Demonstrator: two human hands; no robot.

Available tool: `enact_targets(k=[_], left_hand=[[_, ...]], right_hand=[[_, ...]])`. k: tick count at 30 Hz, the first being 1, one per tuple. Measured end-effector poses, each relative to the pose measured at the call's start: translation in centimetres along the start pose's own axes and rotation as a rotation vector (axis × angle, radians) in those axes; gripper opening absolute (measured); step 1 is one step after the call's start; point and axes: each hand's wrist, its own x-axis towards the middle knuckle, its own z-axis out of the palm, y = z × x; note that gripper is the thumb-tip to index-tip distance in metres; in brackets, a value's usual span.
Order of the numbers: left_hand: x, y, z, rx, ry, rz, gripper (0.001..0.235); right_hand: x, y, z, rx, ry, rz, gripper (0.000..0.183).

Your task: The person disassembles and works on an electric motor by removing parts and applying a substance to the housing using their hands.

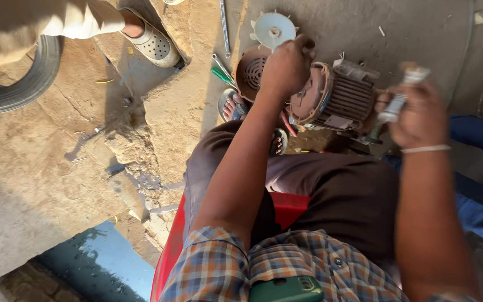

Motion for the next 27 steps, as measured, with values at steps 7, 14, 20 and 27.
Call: enact_targets(k=[7, 14, 20, 27], left_hand=[[0.2, 0.9, 4.0, -0.025, 0.002, 0.087, 0.018], [-7.5, -0.2, 10.8, -0.831, -0.896, -0.444, 0.057], [-8.2, -7.9, 8.9, -0.342, -0.155, -0.611, 0.035], [-4.9, -9.6, 12.4, 0.277, -0.256, -0.315, 0.048]], right_hand=[[-9.0, -0.6, -6.8, 0.113, 0.231, -0.014, 0.035], [-7.9, 7.6, 1.8, -0.593, -0.028, -0.105, 0.035], [-0.3, 12.0, 5.3, -1.188, -0.537, -0.079, 0.030], [10.6, 14.3, -2.4, -0.835, 0.355, 0.065, 0.037]])
